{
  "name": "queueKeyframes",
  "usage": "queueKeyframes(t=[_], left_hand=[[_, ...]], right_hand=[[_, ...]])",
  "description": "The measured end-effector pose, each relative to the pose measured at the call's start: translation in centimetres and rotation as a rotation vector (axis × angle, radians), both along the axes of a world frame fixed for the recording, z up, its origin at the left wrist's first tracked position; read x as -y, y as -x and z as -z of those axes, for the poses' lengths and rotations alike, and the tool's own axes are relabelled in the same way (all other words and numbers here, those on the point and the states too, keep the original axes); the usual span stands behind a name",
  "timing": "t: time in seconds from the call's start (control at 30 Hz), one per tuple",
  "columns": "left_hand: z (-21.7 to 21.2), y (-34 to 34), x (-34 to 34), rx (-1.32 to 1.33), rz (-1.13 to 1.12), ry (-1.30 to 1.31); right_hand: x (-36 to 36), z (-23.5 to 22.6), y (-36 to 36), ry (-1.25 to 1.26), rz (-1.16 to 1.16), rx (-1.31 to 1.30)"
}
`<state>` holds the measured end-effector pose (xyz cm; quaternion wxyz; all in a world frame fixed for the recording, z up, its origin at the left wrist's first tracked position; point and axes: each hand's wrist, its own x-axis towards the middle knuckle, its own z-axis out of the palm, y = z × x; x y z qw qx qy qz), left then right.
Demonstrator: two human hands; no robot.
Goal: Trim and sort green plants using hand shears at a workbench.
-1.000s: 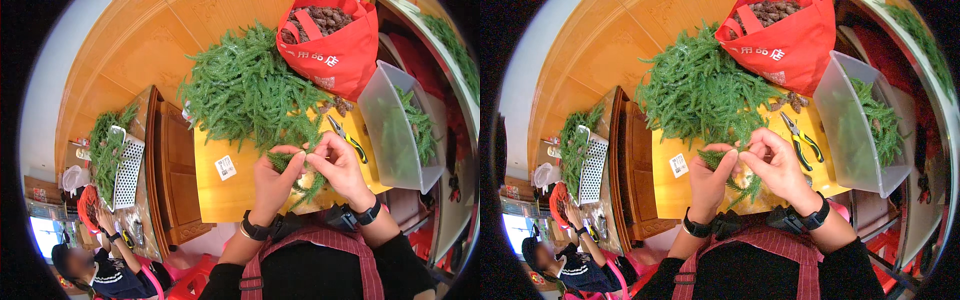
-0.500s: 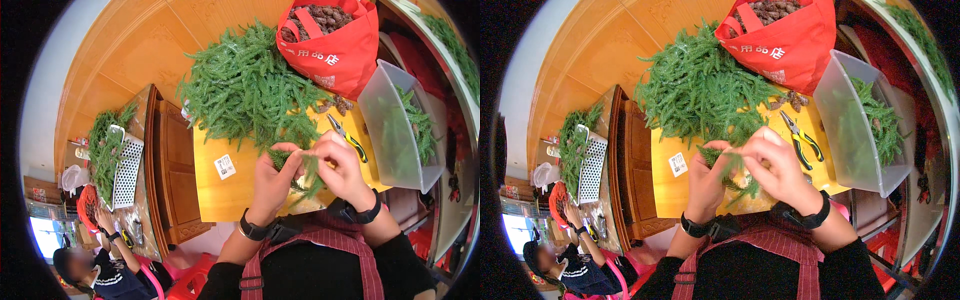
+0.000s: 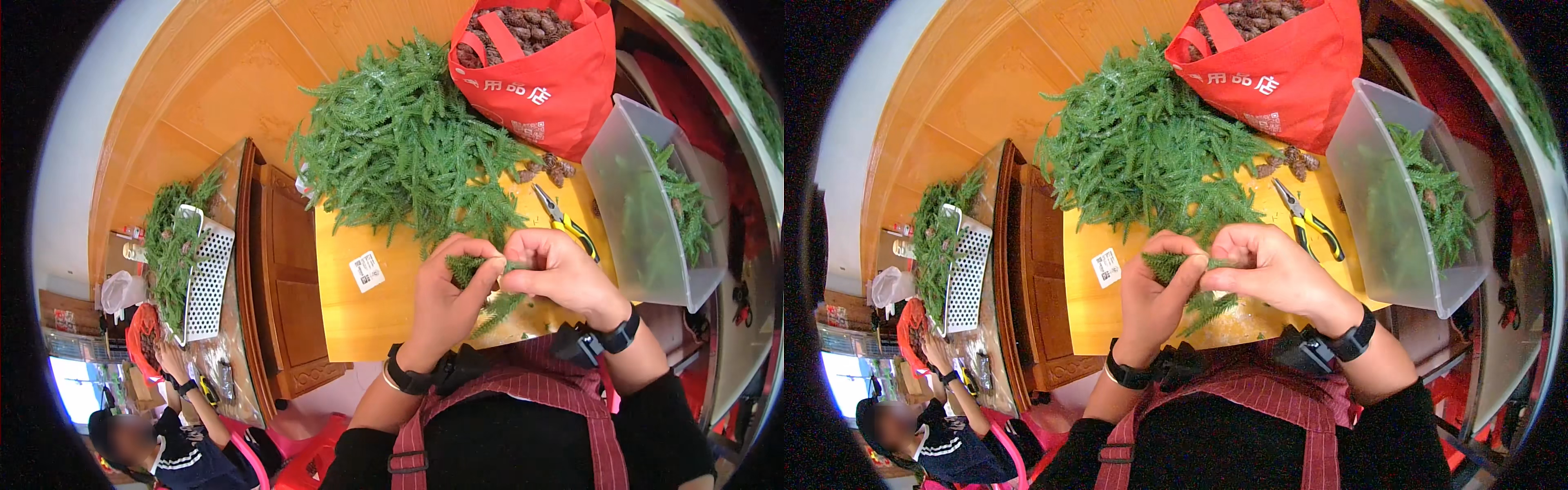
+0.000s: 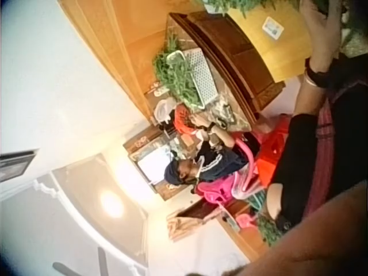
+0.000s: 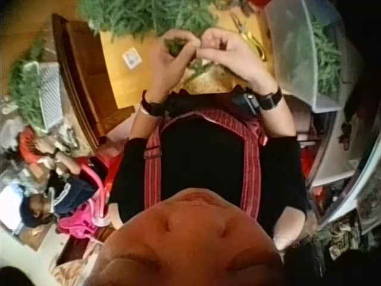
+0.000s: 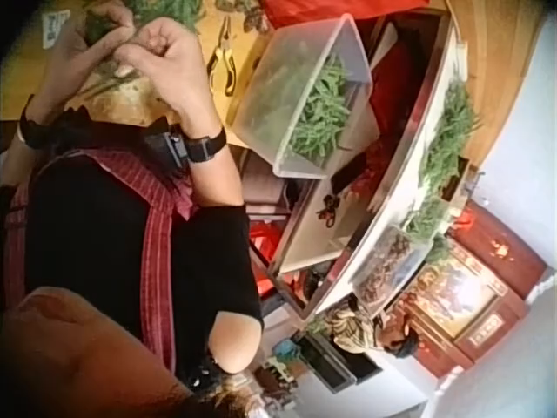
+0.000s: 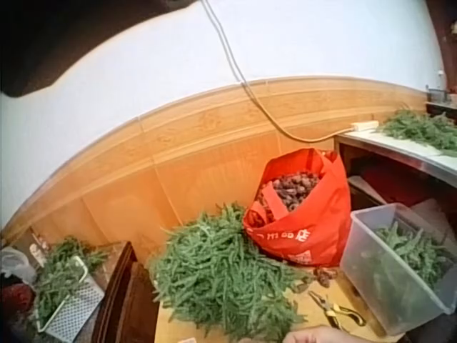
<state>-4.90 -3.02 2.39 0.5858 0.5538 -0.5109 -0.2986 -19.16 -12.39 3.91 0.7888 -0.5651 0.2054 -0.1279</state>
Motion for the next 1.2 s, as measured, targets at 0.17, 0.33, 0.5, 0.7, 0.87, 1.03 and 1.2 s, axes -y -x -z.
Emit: queueKeyframes(t=[0.17, 0.33, 0.5, 0.7, 0.87, 1.03, 1.2], left_hand=[[-0.6, 0.2, -0.4, -0.152, -0.039, -0.094], [-0.4, -0.1, -0.3, -0.032, 0.026, -0.08], [0.0, -0.7, -0.3, -0.022, 0.043, -0.103], [-0.6, -0.4, -0.1, -0.142, 0.002, -0.152], [-0.4, -0.6, -0.1, -0.19, -0.007, -0.154], [0.0, -0.7, -0.4, -0.226, -0.026, -0.173], [0.0, -0.8, -0.1, -0.123, 0.002, -0.133]], right_hand=[[-0.1, -0.2, 0.0, -0.025, 0.021, 0.047], [-0.2, 0.0, 0.4, 0.09, 0.045, 0.045], [-0.7, -0.3, 0.0, 0.774, 0.198, -0.08], [-1.2, -0.3, -0.3, 1.308, 0.353, -0.125], [-0.7, -0.4, -0.5, 1.348, 0.318, -0.092], [-0.7, -0.4, -0.5, 0.846, 0.193, -0.052], [-1.2, -0.1, -0.6, 0.966, 0.255, -0.063]])
